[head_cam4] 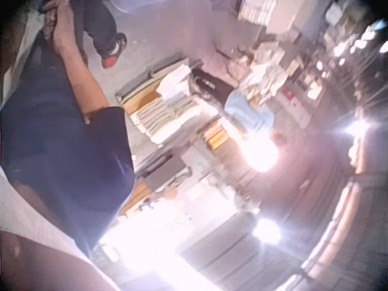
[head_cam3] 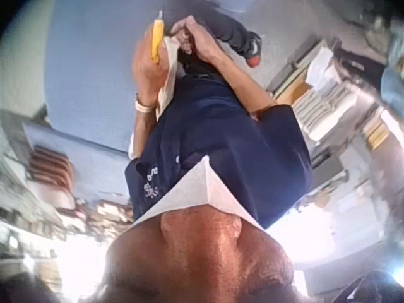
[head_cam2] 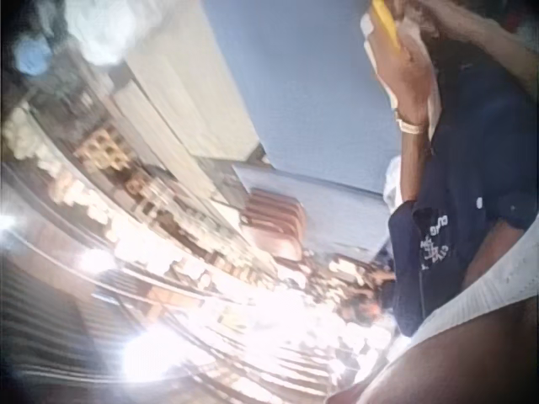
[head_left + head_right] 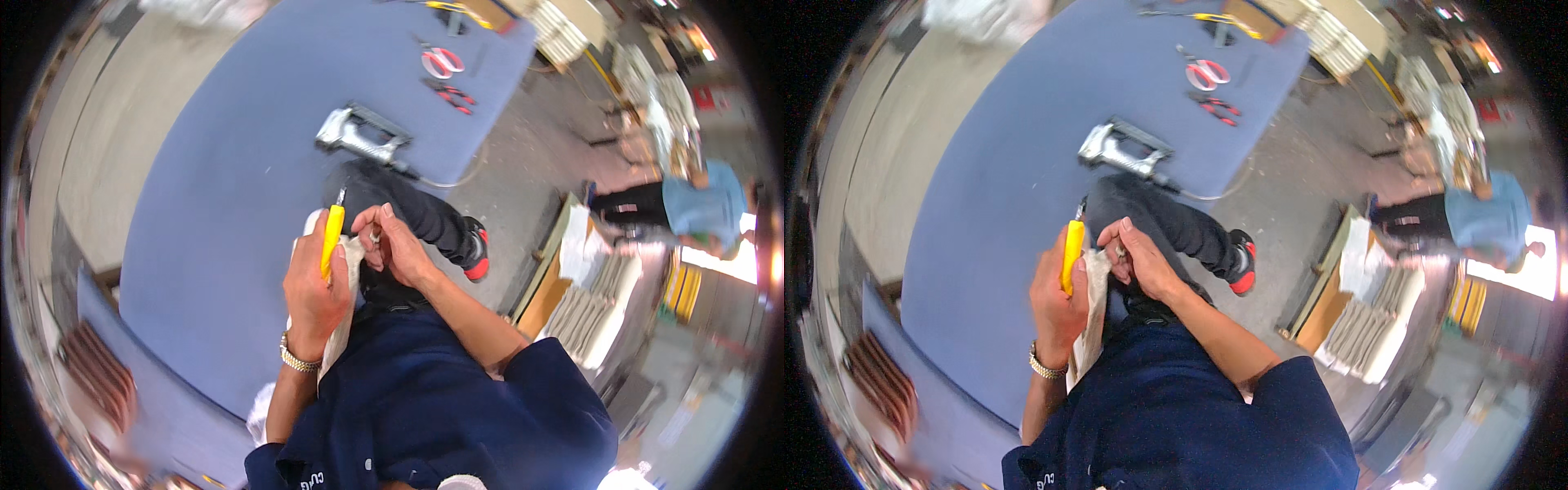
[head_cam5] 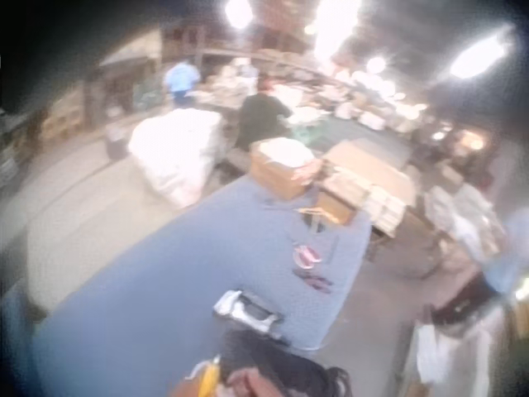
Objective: The person folds and staples a white fabric cover onto a curved foam cushion using a pneumatic staple gun. They repeatedly trim excess fabric with a utility knife and adjust the material to fit the cushion's edges.
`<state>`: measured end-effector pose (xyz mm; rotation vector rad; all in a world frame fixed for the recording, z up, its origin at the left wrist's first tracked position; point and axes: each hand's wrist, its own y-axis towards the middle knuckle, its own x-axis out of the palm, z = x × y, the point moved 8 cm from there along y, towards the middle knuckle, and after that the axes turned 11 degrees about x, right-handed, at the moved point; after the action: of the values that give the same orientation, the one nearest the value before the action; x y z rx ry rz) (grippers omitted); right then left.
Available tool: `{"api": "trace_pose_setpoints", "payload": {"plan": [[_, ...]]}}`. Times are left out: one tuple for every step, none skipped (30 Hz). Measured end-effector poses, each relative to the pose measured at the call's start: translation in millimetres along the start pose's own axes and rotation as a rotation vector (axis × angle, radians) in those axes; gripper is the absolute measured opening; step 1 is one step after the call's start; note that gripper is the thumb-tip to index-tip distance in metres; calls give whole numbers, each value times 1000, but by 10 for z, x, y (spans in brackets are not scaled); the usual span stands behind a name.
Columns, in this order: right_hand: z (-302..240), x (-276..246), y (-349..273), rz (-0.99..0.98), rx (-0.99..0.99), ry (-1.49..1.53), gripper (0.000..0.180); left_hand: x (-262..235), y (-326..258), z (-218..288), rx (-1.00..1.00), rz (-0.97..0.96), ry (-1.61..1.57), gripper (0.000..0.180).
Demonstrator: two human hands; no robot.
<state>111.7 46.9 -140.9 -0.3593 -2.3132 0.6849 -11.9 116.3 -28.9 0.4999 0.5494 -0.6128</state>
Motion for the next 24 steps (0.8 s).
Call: {"api": "trace_pose_setpoints", "payload": {"plan": [[-10,-77,-58,-64,43,162,44,81,111,81,28,-15,-10,44],[-52,-342,-133,-31,19,159,37,136,202,154,50,-21,-18,43],[-117,-687,-261,79,-5,85,29,189,262,208,62,-28,-26,42],[-103,-1186,-415,258,-52,72,22,169,309,159,118,49,-33,40],[-5,-1713,-584,361,-70,162,21,127,285,-127,-7,53,-89,39],[94,-2229,-833,498,-125,208,14,80,241,-421,-136,46,-147,39],[176,-2684,-1195,866,-207,144,15,2,243,-593,-224,59,-188,39],[574,-3409,-1534,1026,-160,79,15,-70,252,-752,-314,74,-231,40],[825,-3757,-1805,1141,-150,154,14,-172,205,-936,-376,121,-289,39],[1115,-4054,-2062,1261,-91,287,17,-244,136,-1117,-443,163,-353,38],[1431,-4362,-2279,1327,-63,368,20,-299,84,-1243,-488,173,-376,37],[1635,-4664,-2305,1386,-35,440,23,-351,20,-1362,-536,195,-402,37],[1589,-4926,-2052,1366,-74,451,26,-410,-66,-1472,-591,220,-424,36],[1386,-5226,-1746,1347,-117,455,30,-463,-146,-1567,-628,257,-434,35],[1093,-5521,-1543,1343,-171,463,33,-426,-127,-1617,-643,262,-474,36],[654,-5842,-1421,1343,-30,245,49,-312,-73,-1651,-658,237,-529,36],[210,-5837,-1088,1312,-16,166,61,-289,-60,-1627,-670,231,-537,36],[-322,-5781,-796,1286,-8,80,78,-267,-21,-1563,-652,235,-563,36],[-651,-5704,-646,1308,-38,147,77,-242,61,-1487,-632,247,-591,37],[-894,-5482,-464,1288,-111,186,76,-221,143,-1417,-610,278,-616,37],[-1174,-5211,-320,1268,-187,221,76,-207,203,-1342,-594,285,-611,37],[-1319,-4949,-285,1221,-303,231,74,-166,267,-1255,-582,295,-615,37],[-1459,-4608,-238,1159,-412,234,73,-120,316,-1192,-574,316,-617,38],[-1547,-4059,-90,972,-403,96,73,-75,346,-1148,-556,320,-558,37]]}}
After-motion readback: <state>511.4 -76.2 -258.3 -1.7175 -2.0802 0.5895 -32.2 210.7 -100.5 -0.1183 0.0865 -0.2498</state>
